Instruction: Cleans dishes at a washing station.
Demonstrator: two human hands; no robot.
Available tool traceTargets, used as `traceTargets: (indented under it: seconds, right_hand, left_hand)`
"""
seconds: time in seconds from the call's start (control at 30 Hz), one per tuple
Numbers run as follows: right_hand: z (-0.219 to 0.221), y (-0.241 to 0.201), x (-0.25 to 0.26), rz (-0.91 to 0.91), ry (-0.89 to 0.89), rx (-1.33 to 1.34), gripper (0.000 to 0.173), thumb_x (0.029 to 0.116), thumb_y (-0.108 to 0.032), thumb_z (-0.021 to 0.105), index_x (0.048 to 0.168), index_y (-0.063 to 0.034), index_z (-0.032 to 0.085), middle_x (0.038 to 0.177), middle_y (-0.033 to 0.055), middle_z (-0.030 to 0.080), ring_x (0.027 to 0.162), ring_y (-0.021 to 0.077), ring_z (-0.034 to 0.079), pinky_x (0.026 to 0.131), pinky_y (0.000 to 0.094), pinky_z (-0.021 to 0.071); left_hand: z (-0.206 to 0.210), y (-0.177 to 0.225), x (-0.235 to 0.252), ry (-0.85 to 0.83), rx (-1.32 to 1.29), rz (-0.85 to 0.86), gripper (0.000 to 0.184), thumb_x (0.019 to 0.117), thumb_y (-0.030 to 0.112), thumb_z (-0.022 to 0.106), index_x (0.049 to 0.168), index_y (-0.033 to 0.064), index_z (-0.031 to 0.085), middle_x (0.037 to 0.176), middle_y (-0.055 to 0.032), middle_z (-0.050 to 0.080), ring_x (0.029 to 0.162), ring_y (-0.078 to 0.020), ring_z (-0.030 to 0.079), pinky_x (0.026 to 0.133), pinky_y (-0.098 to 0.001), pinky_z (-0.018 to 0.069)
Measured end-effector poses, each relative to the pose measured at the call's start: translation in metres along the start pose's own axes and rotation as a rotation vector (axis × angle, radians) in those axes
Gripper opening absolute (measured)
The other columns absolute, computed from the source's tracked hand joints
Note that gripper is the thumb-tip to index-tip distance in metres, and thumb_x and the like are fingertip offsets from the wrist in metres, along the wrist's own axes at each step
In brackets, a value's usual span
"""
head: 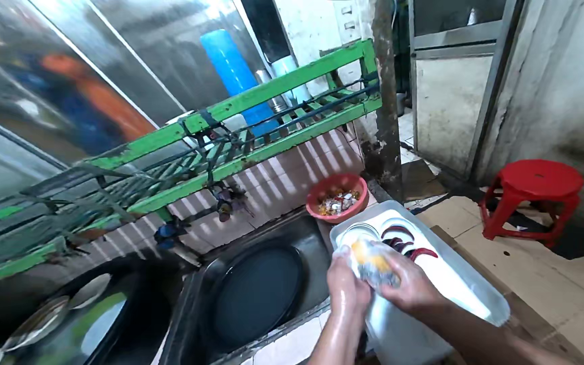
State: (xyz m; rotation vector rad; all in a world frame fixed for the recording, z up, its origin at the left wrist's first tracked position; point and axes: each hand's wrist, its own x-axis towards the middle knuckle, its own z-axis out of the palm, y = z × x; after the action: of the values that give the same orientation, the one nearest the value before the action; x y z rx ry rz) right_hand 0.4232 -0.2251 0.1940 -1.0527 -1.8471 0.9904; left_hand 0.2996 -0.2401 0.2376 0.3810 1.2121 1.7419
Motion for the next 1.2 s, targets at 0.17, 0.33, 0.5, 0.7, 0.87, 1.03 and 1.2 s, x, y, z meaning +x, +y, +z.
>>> traceTargets:
  seconds: [0.17, 0.33, 0.5, 0.7, 0.87, 1.03, 1.2]
  right_hand:
    - [-0.009, 0.014, 0.023, 0.221, 0.193, 0.111, 0.05, 0.0903, -0.016, 0.07, 0.137, -0.002, 0.059, 0.121, 0.0211, 0.068, 0.112, 0.033, 0.067, 0.096, 0.059, 0.053]
    - [0.005, -0.011, 0.019, -0.053, 0.115, -0.075, 0.058, 0.085, -0.026, 0.072, 0.138, -0.0035, 0.062, 0.137, 0.0164, 0.064, 0.128, 0.0301, 0.06, 0.107, 0.0519, 0.0482]
    - [-0.031, -0.001, 0.058, 0.51, 0.132, 0.495, 0.052, 0.0985, -0.017, 0.059, 0.148, -0.0107, 0.044, 0.113, 0.0144, 0.066, 0.095, 0.0222, 0.066, 0.081, 0.0451, 0.0578]
    - [-0.023, -0.038, 0.052, 0.353, 0.225, 0.317, 0.059, 0.0823, -0.013, 0.074, 0.138, -0.0091, 0.056, 0.113, 0.0169, 0.069, 0.098, 0.0282, 0.068, 0.083, 0.0551, 0.0572]
    - [-0.009, -0.012, 0.045, 0.451, -0.063, 0.143, 0.055, 0.097, -0.027, 0.065, 0.147, -0.0105, 0.05, 0.139, 0.0196, 0.057, 0.123, 0.033, 0.059, 0.1, 0.0579, 0.0491]
    - [0.007, -0.01, 0.013, -0.022, -0.122, -0.179, 0.046, 0.0887, -0.023, 0.061, 0.129, -0.0017, 0.067, 0.126, 0.0172, 0.066, 0.12, 0.03, 0.062, 0.102, 0.0511, 0.0504]
    - [-0.018, -0.005, 0.041, -0.002, -0.318, -0.606, 0.035, 0.093, -0.008, 0.066, 0.127, -0.0084, 0.07, 0.132, 0.0159, 0.063, 0.129, 0.0385, 0.055, 0.104, 0.059, 0.0477]
  left_hand:
    - [-0.005, 0.002, -0.001, -0.029, -0.022, -0.088, 0.029, 0.1098, 0.02, 0.042, 0.127, 0.0004, 0.056, 0.113, -0.0169, 0.065, 0.102, -0.0252, 0.066, 0.088, -0.0446, 0.057]
    - [-0.002, -0.01, -0.015, -0.046, 0.351, -0.08, 0.026, 0.1097, 0.015, 0.04, 0.114, -0.0002, 0.06, 0.091, -0.0114, 0.065, 0.081, -0.017, 0.066, 0.073, -0.035, 0.0568]
    - [-0.025, -0.007, -0.013, -0.388, 0.298, 0.036, 0.035, 0.1023, 0.022, 0.051, 0.133, 0.005, 0.057, 0.111, -0.0088, 0.069, 0.099, -0.0155, 0.068, 0.089, -0.0368, 0.0577]
    - [-0.031, -0.011, 0.031, -0.355, 0.001, -0.305, 0.052, 0.1076, 0.058, 0.028, 0.147, 0.0283, 0.045, 0.137, -0.0118, 0.059, 0.118, -0.0348, 0.062, 0.088, -0.0609, 0.0556]
    - [-0.027, -0.024, 0.041, -0.273, -0.232, -0.355, 0.069, 0.1, 0.073, 0.028, 0.139, 0.0223, 0.055, 0.129, -0.0083, 0.065, 0.119, -0.0272, 0.063, 0.098, -0.0537, 0.0532]
    - [-0.022, -0.027, 0.04, -0.328, -0.213, -0.425, 0.051, 0.1046, 0.058, 0.033, 0.116, 0.0183, 0.063, 0.095, -0.0055, 0.069, 0.087, -0.0185, 0.069, 0.073, -0.0388, 0.0589]
    - [-0.023, -0.032, 0.036, -0.514, -0.088, -0.269, 0.049, 0.1067, 0.051, 0.031, 0.118, 0.0156, 0.064, 0.104, -0.0077, 0.07, 0.096, -0.021, 0.069, 0.083, -0.0439, 0.0588]
